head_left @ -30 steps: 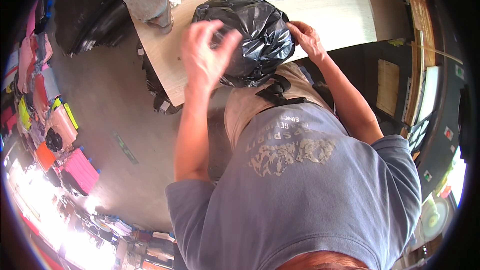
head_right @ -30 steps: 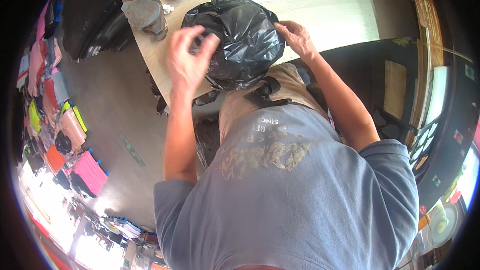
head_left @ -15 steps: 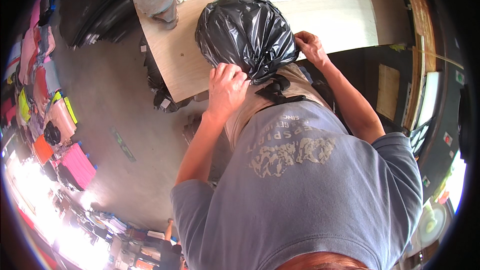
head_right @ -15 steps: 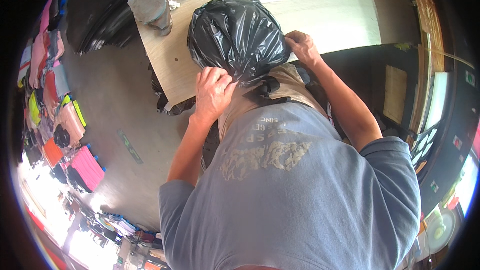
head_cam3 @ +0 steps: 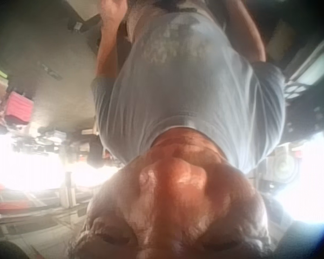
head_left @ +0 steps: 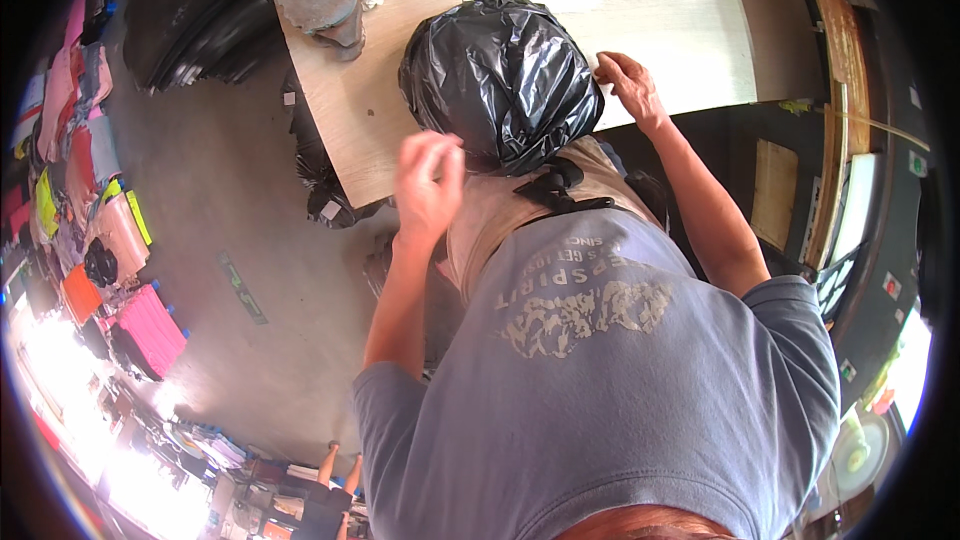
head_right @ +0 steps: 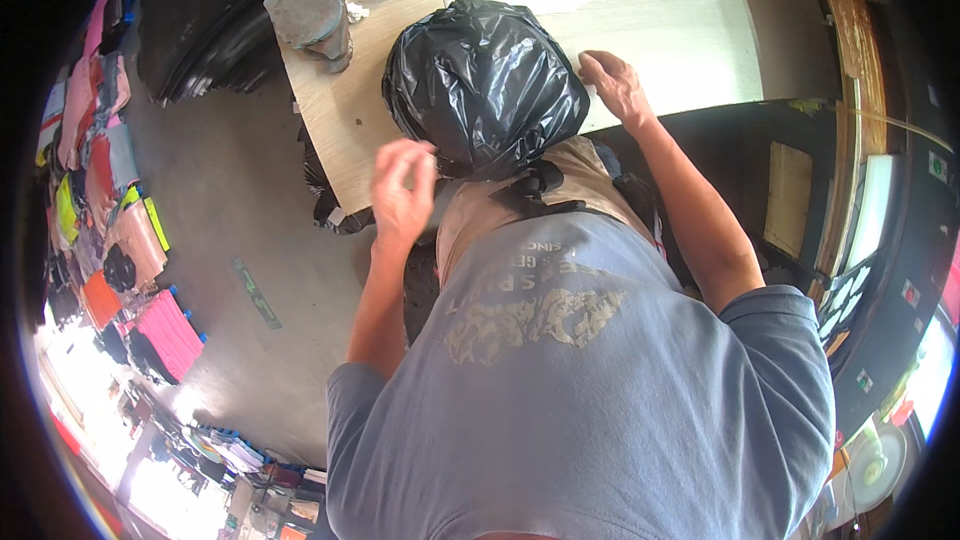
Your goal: The person places a black plastic bag on a table, then moves to a machine and positions a black sheet with cutouts on its surface. They use a wooden tool to press and smooth the sheet, then peel away cutout pieces and place them into a bin. The person repeats the pressing and peeling steps on the same sheet.
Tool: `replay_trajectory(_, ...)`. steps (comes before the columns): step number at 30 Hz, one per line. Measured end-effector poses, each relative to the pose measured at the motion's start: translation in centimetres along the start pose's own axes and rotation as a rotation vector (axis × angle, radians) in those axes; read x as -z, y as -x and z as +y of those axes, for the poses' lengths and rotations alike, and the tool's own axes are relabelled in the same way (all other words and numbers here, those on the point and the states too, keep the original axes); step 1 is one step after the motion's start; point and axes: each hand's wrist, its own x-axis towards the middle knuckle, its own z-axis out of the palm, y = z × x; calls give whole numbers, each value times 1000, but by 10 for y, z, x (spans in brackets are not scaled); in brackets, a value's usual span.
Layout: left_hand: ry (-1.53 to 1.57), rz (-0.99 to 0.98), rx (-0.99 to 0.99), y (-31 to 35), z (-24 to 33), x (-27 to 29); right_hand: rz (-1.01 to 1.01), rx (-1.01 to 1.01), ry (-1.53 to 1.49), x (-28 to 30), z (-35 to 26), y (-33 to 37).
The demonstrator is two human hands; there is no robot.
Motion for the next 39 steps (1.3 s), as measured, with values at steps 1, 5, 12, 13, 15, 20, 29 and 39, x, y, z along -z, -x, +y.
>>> replay_trajectory(1,33,138,196,-6,-6,-2,-18,29,-12,-2,-4,-4)
replay_trajectory(5,49,123,614,-38,-46,-21,-129,32,105,-21,0,-25)
replay_trajectory(12,-290,24,498,-30,-89,-31,-24,43,93,-38,29,-43)
replay_trajectory(13,-323,29,438,-28,-91,-32,2,37,140,-39,29,-43)
replay_trajectory(15,-419,44,360,-27,-94,-33,24,99,336,-41,27,-44)
replay_trajectory(20,-439,-1,451,-41,-90,-22,-2,70,392,-36,13,-41)
replay_trajectory(29,-98,47,403,-63,-69,-18,-132,78,114,-30,17,-50)
replay_trajectory(39,-356,106,124,-49,-88,-27,1,151,223,-39,32,-59)
